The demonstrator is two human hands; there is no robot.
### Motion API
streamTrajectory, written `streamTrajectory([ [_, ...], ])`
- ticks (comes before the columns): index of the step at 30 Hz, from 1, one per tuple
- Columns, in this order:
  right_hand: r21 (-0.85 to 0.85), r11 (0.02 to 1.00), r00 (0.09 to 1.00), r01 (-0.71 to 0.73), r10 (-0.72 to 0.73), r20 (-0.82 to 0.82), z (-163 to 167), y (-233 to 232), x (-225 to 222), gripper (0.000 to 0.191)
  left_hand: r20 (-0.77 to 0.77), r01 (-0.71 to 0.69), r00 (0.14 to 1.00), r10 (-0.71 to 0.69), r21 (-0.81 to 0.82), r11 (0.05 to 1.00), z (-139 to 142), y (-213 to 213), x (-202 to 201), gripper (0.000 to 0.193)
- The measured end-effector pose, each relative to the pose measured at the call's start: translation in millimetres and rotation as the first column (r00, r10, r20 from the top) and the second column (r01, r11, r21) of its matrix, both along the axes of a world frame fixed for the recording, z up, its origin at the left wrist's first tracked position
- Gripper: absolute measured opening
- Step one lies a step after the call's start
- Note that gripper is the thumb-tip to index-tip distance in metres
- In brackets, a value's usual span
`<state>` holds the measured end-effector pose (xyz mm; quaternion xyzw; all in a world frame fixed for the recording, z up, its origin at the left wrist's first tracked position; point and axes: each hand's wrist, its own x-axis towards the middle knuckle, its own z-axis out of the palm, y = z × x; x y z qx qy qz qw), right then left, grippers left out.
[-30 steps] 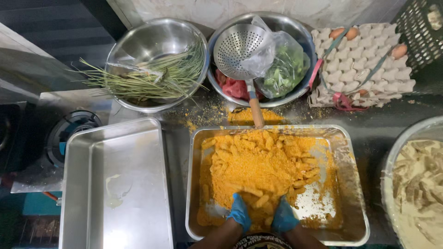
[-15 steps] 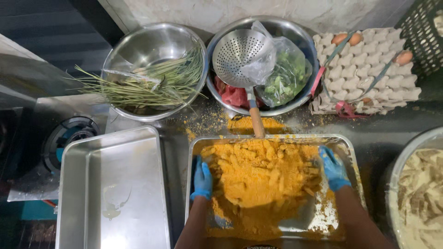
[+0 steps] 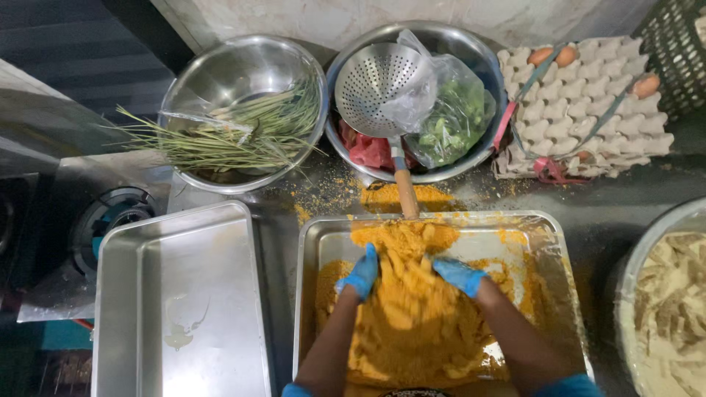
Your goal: The person, wearing blue gloves, coats pieces of food in an orange crumb mixture spread on a metal tray, turning and pressing the pieces by hand so they are covered, and occasionally reaches into a nearby bowl of batter. The coated pieces accumulate in the tray throughout the episode.
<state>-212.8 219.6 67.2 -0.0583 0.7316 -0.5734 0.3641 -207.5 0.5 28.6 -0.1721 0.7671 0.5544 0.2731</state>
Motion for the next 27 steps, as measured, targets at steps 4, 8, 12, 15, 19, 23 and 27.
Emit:
streamTrajectory([
  [4,-0.074,0.961,0.944,0.266,-0.244,0.222,-2,69,8,0.053,-0.086,0.057,0.993,-0.081,-0.247,0.967,0,-56,24,0.072],
  [8,0.367,0.848,0.916,0.383,-0.399,-0.033,-20,107,32,0.052,-0.034,-0.077,0.997,0.07,-0.317,0.945,-26,-84,55,0.071],
  [12,0.27,0.855,0.792,0.442,-0.514,0.329,-40,83,84,0.051,0.194,-0.258,0.953,0.233,0.111,0.96,-54,-76,86,0.077],
  [15,0.061,0.789,0.679,0.611,-0.562,0.472,-49,39,109,0.051,0.527,-0.573,0.8,0.287,0.528,0.627,-63,-41,97,0.079],
  [19,-0.186,0.642,0.635,0.744,-0.592,0.495,-49,-10,107,0.052,0.647,-0.761,0.648,0.402,0.535,0.366,-49,19,86,0.073],
  [23,-0.308,0.709,0.772,0.634,-0.555,0.31,-36,20,98,0.053,0.511,-0.649,0.747,0.424,0.426,0.63,-31,4,88,0.07],
  [27,0.24,0.775,0.807,0.584,-0.587,-0.067,-33,97,110,0.055,-0.204,-0.283,0.953,0.225,-0.327,0.902,-25,-69,119,0.07],
])
